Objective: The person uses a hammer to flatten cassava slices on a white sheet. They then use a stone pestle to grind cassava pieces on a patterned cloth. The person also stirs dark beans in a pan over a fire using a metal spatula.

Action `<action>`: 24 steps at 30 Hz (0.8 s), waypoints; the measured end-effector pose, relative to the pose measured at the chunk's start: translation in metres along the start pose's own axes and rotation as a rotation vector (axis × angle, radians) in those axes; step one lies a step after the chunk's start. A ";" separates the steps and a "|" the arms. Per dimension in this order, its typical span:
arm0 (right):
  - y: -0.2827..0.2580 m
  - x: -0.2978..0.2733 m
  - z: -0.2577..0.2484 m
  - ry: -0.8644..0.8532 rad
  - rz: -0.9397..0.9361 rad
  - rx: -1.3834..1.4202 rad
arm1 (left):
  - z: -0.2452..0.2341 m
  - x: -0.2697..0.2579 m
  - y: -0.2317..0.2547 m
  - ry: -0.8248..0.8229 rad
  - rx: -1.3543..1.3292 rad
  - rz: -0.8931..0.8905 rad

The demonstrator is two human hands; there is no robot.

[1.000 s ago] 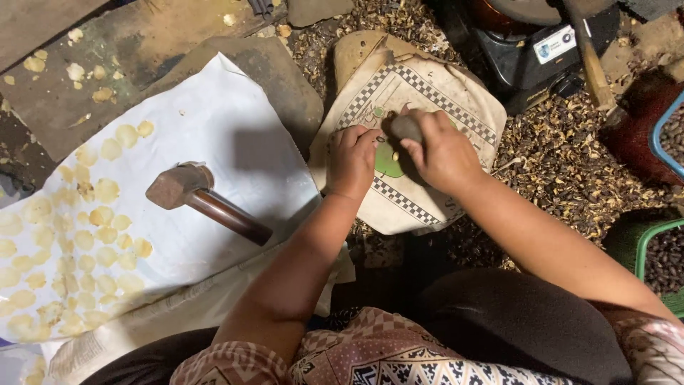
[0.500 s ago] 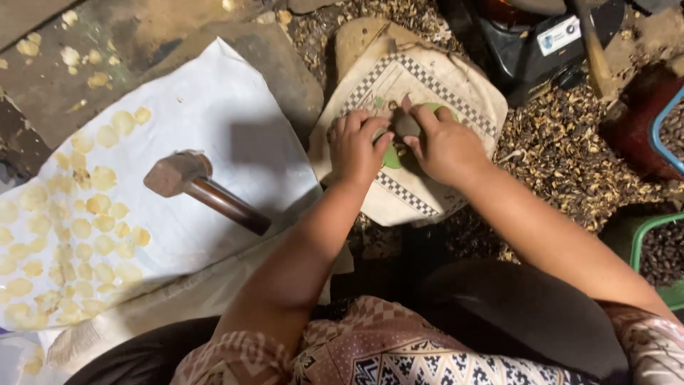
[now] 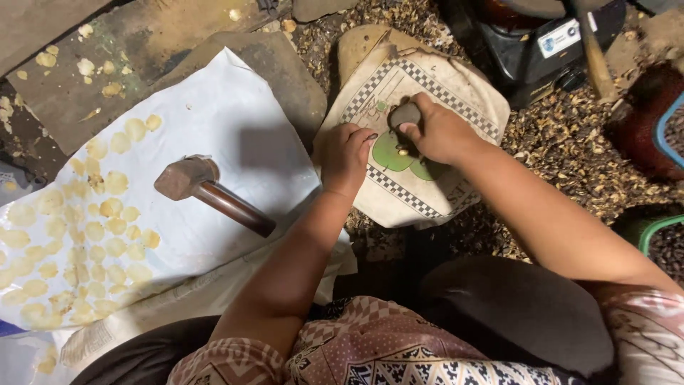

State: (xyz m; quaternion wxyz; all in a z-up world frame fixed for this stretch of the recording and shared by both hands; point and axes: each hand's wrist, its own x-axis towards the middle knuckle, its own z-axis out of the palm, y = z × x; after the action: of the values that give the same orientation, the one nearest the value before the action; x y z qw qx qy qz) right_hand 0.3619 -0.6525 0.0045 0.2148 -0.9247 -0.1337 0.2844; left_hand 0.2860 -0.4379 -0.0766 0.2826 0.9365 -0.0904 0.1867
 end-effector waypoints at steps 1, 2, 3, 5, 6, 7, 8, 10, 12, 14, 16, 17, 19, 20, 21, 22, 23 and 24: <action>-0.002 0.003 -0.002 0.007 -0.002 -0.006 | -0.002 0.003 0.003 0.009 -0.001 0.003; -0.003 0.005 -0.003 -0.008 -0.009 -0.050 | -0.004 0.005 0.006 0.023 -0.004 -0.007; -0.006 0.006 -0.002 -0.027 -0.016 -0.089 | -0.008 0.004 0.010 0.032 -0.003 -0.020; -0.004 0.003 0.006 0.021 -0.041 -0.168 | -0.002 0.004 0.010 0.050 0.006 -0.044; -0.003 0.002 0.011 0.067 -0.064 -0.246 | 0.001 0.004 0.010 0.063 0.014 -0.069; -0.009 -0.008 0.009 0.071 -0.066 -0.247 | 0.002 0.006 0.013 0.068 0.015 -0.067; -0.015 -0.017 0.006 0.091 -0.098 -0.307 | 0.003 0.007 0.014 0.088 0.012 -0.098; -0.020 -0.032 0.009 0.099 -0.133 -0.359 | 0.007 0.003 0.016 0.098 0.014 -0.138; -0.016 -0.039 0.007 0.138 -0.163 -0.270 | 0.018 0.005 0.016 0.136 0.023 -0.073; -0.006 -0.023 0.002 0.145 -0.130 -0.233 | 0.021 0.010 0.019 0.138 0.040 -0.091; -0.001 -0.026 0.010 0.127 -0.079 -0.185 | 0.011 0.000 0.030 0.112 0.049 -0.120; -0.004 -0.022 0.009 0.172 -0.124 -0.124 | 0.001 0.006 0.033 0.038 0.018 -0.154; -0.014 -0.018 0.009 0.220 -0.175 -0.062 | -0.007 0.011 0.026 -0.031 -0.010 -0.186; -0.020 -0.017 0.011 0.195 -0.255 -0.158 | -0.005 0.009 0.016 0.004 0.035 -0.129; -0.026 -0.020 0.016 0.161 -0.327 -0.251 | -0.003 0.002 0.008 0.031 0.076 -0.077; -0.026 -0.024 0.016 0.156 -0.324 -0.249 | -0.005 -0.002 0.009 0.025 0.074 -0.081; -0.028 -0.023 0.011 0.148 -0.281 -0.188 | -0.006 0.001 0.007 0.023 0.058 -0.077; -0.029 -0.021 0.007 0.140 -0.238 -0.126 | -0.007 0.004 0.005 0.021 0.042 -0.074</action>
State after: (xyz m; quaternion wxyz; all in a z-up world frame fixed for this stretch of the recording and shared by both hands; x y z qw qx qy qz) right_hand 0.3374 -0.6329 0.0234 0.1972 -0.9316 -0.2447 0.1828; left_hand 0.2866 -0.4383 -0.0668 0.2707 0.9429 -0.0488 0.1876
